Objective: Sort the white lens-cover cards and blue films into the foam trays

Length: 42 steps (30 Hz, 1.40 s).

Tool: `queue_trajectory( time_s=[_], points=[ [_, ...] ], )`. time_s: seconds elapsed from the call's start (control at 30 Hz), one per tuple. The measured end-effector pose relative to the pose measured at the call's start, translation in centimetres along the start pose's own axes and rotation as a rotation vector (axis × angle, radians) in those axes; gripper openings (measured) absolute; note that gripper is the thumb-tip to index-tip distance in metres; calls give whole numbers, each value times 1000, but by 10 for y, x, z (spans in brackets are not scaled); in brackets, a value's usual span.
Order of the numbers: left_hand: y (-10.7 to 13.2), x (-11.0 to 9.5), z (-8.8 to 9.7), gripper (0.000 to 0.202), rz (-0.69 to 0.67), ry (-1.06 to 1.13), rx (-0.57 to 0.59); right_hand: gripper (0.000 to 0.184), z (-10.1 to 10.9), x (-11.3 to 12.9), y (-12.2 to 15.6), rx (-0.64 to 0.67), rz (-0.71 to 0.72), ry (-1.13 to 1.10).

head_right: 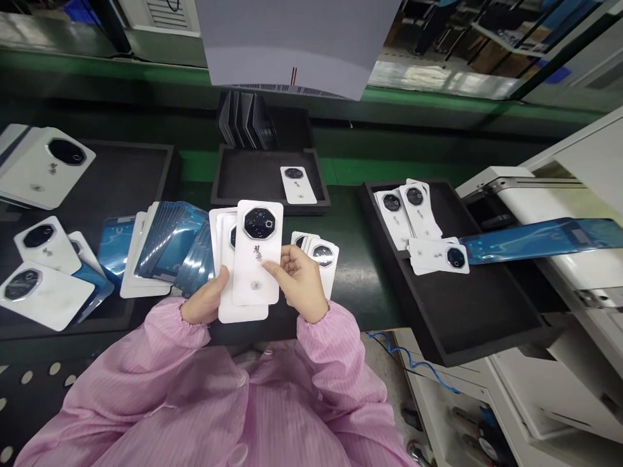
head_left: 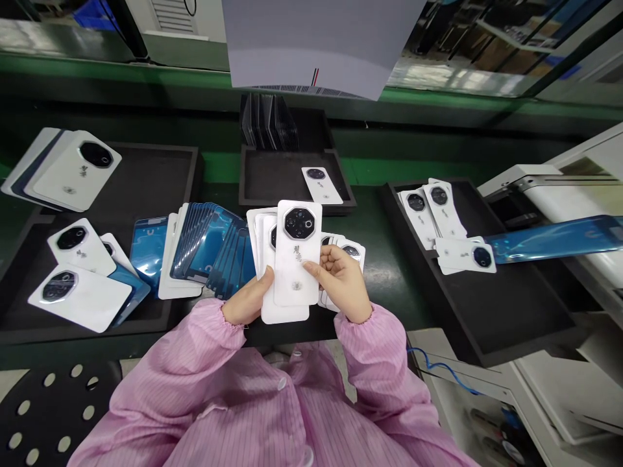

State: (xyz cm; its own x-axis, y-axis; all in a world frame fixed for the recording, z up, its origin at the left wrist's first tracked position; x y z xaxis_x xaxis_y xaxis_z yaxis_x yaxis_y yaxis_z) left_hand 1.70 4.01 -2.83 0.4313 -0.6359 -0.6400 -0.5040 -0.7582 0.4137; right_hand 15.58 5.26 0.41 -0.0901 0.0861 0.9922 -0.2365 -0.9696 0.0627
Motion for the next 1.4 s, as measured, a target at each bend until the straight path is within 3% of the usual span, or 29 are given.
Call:
queue_trajectory(
  time_s=[0.17, 0.3, 0.37, 0.47, 0.57, 0.63, 0.73, 0.8, 0.9, 0.97, 1.13, 1.4],
  points=[
    [0, -1, 2, 51, 3, -51, -21, 23, 9, -1, -14, 61, 11, -48],
    [3, -6, -2, 37, 44, -79, -13, 25, 47, 15, -79, -135, 127, -36],
    [5, -10, -3, 33, 20, -80, -5, 23, 58, 25, -124, -247, 197, 150],
    [6, -12, -4, 31, 3, -71, -3, 16, 52, 28, -182, -291, 223, 578],
    [6, -11, -3, 33, 2, -49, -20, 18, 38, 25, -201, -304, 230, 702],
    [6, -11, -1, 36, -15, -47, -44, 16, 34, 29, -188, -337, 281, 738],
    [6, -11, 2, 39, -41, -63, -65, 12, 35, 45, -134, -315, 373, 685],
    [6, -10, 3, 38, -52, -77, -52, 15, 30, 49, -86, -154, 344, 446],
    [5, -9, 7, 38, -96, -111, -59, 29, 8, 34, -16, 137, 172, 195],
    [4, -8, 9, 41, -130, -140, -76, 37, -4, 16, 13, 184, 77, 155],
    [1, -4, 11, 59, -72, -22, -101, 29, -9, -16, 25, 80, -9, 36],
    [-1, -1, 6, 52, 17, 97, -68, 33, 0, -14, 17, 4, -47, -20]
  ],
)
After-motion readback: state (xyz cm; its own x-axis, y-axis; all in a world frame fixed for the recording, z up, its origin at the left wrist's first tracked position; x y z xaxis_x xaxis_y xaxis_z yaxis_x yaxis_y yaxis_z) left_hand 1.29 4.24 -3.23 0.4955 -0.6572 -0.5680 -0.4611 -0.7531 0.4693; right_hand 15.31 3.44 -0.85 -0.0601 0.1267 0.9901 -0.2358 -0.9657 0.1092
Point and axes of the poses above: each hand's wrist, its own y-axis away from the middle knuckle, its own z-axis out of the back of the hand, x = y × z, the point moved 6 cm from there along -y, towards the middle knuckle, and after that the axes turned 9 degrees about -x, right-handed, at the moved point
